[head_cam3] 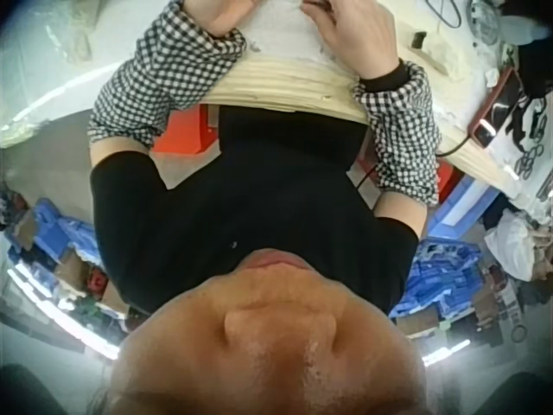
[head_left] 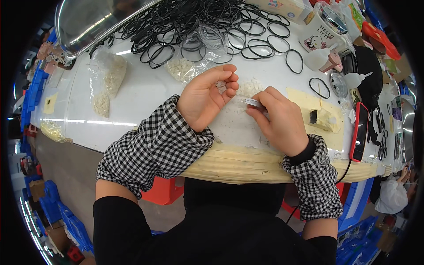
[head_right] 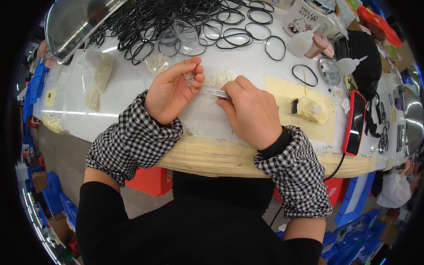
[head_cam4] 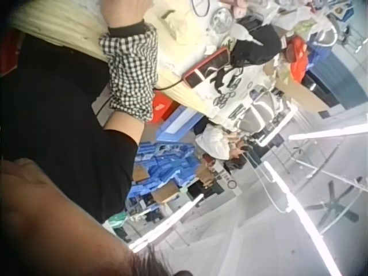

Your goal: Assembling small plastic and rubber electronic components at a factory workbench.

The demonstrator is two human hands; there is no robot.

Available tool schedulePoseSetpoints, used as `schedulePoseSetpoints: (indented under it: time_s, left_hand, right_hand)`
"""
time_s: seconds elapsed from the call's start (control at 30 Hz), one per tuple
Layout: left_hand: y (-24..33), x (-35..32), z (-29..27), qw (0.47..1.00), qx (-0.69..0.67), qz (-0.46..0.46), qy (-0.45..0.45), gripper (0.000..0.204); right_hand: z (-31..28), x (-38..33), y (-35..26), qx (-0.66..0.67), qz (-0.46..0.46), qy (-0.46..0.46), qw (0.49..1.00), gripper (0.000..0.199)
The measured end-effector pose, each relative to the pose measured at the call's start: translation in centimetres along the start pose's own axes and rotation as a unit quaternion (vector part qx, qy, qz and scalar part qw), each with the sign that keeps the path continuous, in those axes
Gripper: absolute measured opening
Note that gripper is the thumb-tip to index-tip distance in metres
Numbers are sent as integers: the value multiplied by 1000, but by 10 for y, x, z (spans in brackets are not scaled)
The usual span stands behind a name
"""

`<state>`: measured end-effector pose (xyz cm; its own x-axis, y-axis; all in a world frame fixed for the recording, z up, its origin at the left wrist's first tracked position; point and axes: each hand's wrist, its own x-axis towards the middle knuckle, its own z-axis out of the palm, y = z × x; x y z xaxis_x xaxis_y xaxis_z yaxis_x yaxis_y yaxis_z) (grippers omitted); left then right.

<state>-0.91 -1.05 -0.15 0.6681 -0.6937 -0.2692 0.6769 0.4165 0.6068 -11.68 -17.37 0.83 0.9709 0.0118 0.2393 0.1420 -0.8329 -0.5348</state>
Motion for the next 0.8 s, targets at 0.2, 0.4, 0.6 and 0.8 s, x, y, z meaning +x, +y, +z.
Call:
schedulePoseSetpoints:
  time_s: [0.2, 0.4, 0.6, 0.8]
  left_hand:
    - [-2, -4, 9, 992, 128, -11, -1, 20]
    - [0, -6, 9, 963, 224, -100, -108, 19]
    - [-4, -6, 7, 977, 93, -131, -143, 19]
    - [-2, -8, 8, 971, 79, -140, -178, 21]
  right_hand:
    - [-2, 0, -3, -3, 13, 17, 1000, 14]
    - [-9, 5, -7, 142, -18, 101, 985, 13]
    - [-8, 5, -9, 210, -21, 147, 966, 12]
    - [-14, 3, -13, 207, -19, 148, 967, 13]
